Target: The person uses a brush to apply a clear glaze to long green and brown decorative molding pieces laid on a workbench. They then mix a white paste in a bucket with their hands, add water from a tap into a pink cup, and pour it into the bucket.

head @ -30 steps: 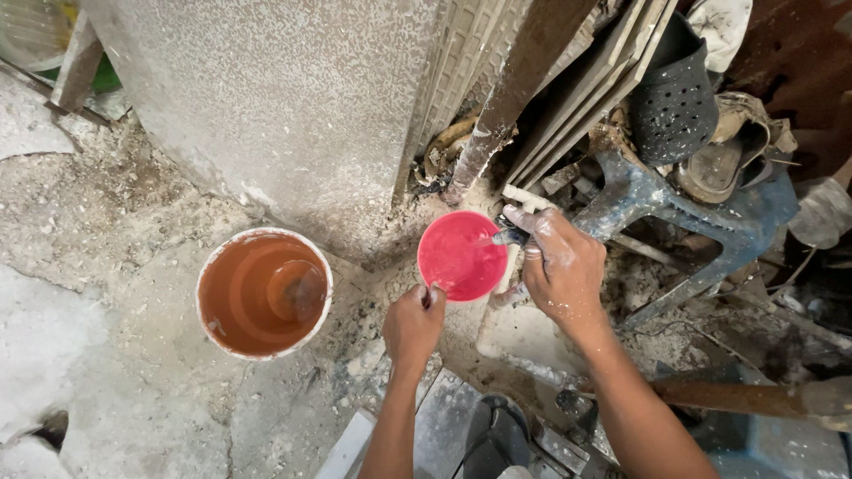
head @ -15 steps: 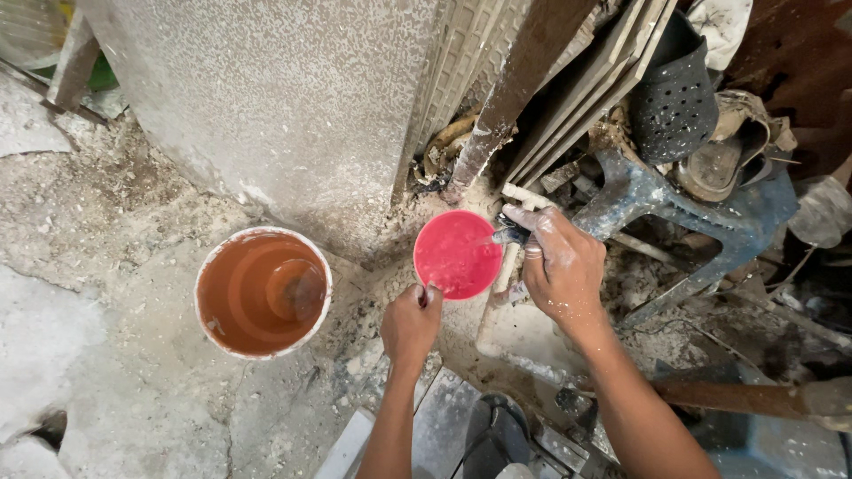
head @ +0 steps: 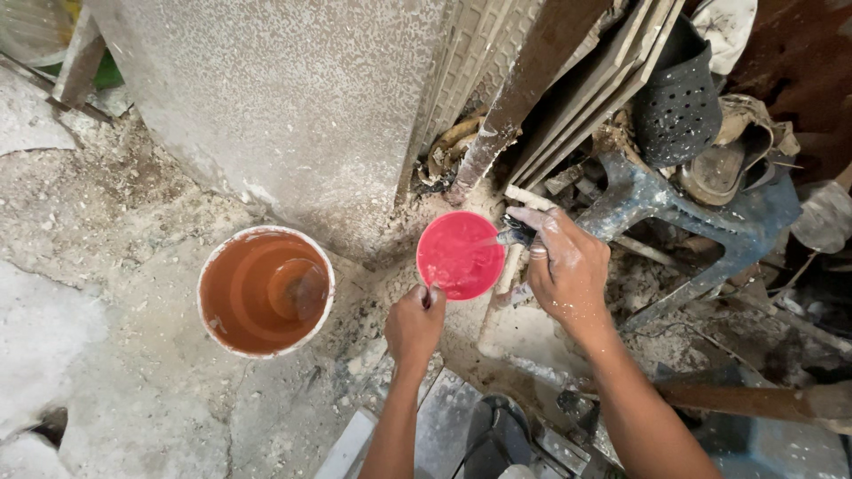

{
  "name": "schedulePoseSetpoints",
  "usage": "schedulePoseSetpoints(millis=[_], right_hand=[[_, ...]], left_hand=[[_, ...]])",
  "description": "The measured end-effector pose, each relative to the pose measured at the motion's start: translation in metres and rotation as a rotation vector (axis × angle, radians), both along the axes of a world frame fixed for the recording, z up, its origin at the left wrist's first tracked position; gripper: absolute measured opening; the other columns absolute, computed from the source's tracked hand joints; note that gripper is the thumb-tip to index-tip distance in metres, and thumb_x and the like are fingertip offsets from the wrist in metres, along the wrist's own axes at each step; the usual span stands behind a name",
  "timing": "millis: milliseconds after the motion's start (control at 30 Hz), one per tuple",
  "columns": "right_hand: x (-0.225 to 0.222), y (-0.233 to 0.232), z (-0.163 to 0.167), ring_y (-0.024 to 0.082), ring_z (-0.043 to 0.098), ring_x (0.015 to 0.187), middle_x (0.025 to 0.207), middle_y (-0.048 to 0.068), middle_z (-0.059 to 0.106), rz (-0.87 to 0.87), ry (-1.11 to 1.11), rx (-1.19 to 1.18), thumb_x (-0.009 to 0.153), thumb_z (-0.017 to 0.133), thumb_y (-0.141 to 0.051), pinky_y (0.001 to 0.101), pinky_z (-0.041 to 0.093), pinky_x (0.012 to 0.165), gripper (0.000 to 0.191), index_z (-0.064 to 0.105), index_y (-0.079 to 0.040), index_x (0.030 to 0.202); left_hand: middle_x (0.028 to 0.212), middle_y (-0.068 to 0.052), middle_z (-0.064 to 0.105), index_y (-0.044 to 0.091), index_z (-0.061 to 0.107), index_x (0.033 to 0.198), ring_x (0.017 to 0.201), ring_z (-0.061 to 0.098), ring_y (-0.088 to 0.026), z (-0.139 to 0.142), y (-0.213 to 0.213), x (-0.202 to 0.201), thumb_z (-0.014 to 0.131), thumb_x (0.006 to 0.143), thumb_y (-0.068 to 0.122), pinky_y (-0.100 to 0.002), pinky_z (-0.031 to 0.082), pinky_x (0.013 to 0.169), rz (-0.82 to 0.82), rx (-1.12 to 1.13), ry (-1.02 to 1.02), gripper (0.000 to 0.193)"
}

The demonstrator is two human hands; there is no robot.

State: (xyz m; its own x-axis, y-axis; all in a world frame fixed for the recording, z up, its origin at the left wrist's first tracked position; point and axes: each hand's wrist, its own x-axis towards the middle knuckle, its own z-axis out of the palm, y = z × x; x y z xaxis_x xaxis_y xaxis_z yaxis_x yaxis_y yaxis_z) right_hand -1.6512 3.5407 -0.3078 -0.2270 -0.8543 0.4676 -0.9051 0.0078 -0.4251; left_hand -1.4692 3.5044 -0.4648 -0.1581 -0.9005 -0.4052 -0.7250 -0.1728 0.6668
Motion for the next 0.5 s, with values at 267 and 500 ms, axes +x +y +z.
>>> schedulePoseSetpoints(millis=[267, 500], right_hand=[[0.0002, -0.0005, -0.0001, 0.024, 0.055, 0.055, 0.083, 0.010, 0.062, -0.015, -0.015, 0.032, 0.085, 0.054, 0.006, 0.0388, 0.044, 0.053, 0.044, 0.073, -0.012, 0.120], [0.0007, -0.0005, 0.0007, 0.023, 0.055, 0.058, 0.085, 0.009, 0.062, -0.001, -0.013, 0.023, 0.084, 0.054, 0.007, 0.0378, 0.045, 0.056, 0.046, 0.072, -0.013, 0.121]], left_hand=[[0.072, -0.015, 0.072, 0.010, 0.073, 0.081, 0.067, 0.071, -0.036, 0.0034, 0.0029, -0.0012, 0.065, 0.089, 0.043, -0.048, 0.053, 0.063, 0.033, -0.007, 0.008, 0.035], [0.074, -0.016, 0.071, 0.007, 0.072, 0.078, 0.070, 0.070, -0.040, 0.0029, 0.0031, -0.0013, 0.063, 0.092, 0.043, -0.050, 0.052, 0.064, 0.016, -0.052, 0.001, 0.039]])
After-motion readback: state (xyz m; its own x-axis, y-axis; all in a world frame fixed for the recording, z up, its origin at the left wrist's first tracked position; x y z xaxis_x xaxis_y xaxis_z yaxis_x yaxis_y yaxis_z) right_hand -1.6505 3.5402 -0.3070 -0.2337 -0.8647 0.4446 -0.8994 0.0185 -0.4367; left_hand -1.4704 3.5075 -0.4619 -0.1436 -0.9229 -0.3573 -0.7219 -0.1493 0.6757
